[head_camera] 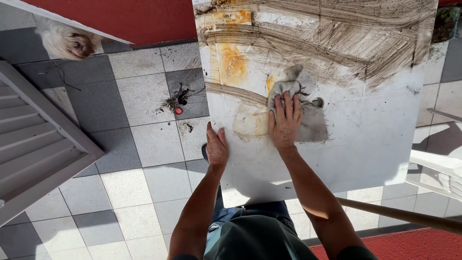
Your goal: Sweeping and wiping down a table and floor on a balcony.
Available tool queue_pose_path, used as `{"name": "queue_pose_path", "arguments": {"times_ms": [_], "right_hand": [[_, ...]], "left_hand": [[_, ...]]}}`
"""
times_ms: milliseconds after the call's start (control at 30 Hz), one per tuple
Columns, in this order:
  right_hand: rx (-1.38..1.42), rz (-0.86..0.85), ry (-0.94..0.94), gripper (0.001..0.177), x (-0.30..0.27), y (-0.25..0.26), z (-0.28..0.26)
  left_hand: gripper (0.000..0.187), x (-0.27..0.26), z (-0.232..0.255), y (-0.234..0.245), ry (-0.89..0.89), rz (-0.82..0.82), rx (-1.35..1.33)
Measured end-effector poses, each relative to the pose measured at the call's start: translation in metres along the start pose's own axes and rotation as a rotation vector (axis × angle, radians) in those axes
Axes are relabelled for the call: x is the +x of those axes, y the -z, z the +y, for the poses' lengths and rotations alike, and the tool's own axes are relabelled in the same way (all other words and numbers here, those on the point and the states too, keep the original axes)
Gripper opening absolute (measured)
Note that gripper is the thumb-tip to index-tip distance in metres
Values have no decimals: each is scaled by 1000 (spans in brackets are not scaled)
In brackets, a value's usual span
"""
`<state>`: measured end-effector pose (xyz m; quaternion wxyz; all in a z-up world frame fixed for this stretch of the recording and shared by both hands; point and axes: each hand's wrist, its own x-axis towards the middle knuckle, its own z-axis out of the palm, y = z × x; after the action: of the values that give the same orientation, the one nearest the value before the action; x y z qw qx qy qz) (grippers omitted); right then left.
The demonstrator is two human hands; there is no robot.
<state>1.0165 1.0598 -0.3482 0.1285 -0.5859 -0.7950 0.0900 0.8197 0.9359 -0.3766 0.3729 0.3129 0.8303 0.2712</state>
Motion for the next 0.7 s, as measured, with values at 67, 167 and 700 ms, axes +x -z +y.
{"name": "queue_pose_path", "arguments": {"times_ms": [67, 167, 700], "right_hand": [[79, -47, 106, 48, 16, 2, -52], [200, -128, 300, 51, 31, 3, -86], [76, -132, 179, 60, 17, 7, -60]], "left_hand": [[66, -1, 6, 5, 30, -12, -4], [66, -5, 9, 6, 29, -19, -34], [65, -3, 1, 1, 4, 20, -15]]}}
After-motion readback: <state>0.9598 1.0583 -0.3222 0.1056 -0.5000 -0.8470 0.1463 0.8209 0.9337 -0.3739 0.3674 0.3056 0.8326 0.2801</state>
